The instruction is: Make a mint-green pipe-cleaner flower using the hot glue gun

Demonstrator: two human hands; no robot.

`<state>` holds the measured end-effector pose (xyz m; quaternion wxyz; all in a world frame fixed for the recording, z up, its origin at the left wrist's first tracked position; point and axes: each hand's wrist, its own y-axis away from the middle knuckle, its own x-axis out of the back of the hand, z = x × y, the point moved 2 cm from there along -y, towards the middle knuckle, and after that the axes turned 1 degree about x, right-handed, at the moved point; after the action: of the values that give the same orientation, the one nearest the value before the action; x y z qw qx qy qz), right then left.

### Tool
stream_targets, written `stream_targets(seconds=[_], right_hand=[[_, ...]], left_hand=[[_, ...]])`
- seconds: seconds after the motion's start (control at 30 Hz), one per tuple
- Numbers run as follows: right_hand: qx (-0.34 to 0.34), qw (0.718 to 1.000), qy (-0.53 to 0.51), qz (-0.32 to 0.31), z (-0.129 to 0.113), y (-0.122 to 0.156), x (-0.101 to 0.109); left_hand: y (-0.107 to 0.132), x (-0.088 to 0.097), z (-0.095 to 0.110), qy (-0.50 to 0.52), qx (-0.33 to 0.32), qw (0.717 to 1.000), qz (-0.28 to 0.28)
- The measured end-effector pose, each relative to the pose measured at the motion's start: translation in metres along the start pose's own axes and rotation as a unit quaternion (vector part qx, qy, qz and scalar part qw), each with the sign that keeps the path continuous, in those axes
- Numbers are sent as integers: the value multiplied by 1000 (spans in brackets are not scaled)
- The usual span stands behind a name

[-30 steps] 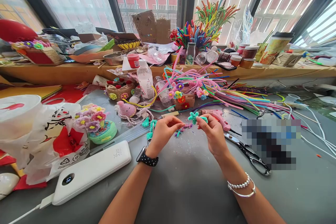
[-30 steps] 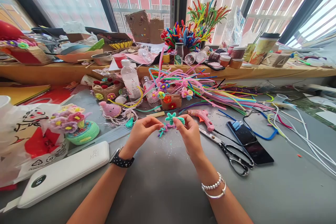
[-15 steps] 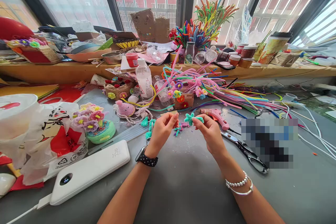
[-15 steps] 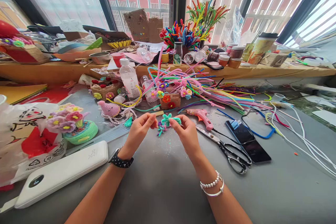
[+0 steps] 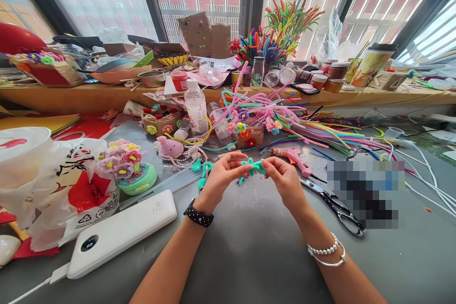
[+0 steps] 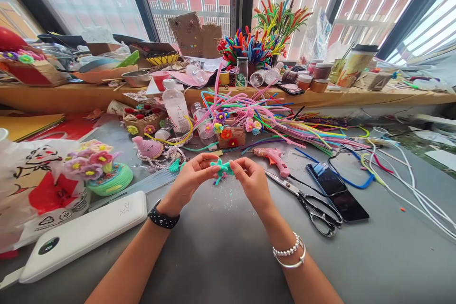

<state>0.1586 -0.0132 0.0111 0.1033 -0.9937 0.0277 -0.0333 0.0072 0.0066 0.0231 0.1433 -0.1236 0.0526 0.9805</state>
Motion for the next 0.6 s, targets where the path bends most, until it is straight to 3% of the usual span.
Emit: stream_targets(seconds=[0.13,0.33,0.6], right_hand=[[2,1000,0,10,0,1,0],[-16,999,2,-43,-5,3,-3],[-16,999,-42,-7,-4,3,-2]], left_hand=[[0,0,-2,15,1,1000,8],[0,-2,-3,26,-4,1000,-1],[3,-7,-3,41,39,998,16]])
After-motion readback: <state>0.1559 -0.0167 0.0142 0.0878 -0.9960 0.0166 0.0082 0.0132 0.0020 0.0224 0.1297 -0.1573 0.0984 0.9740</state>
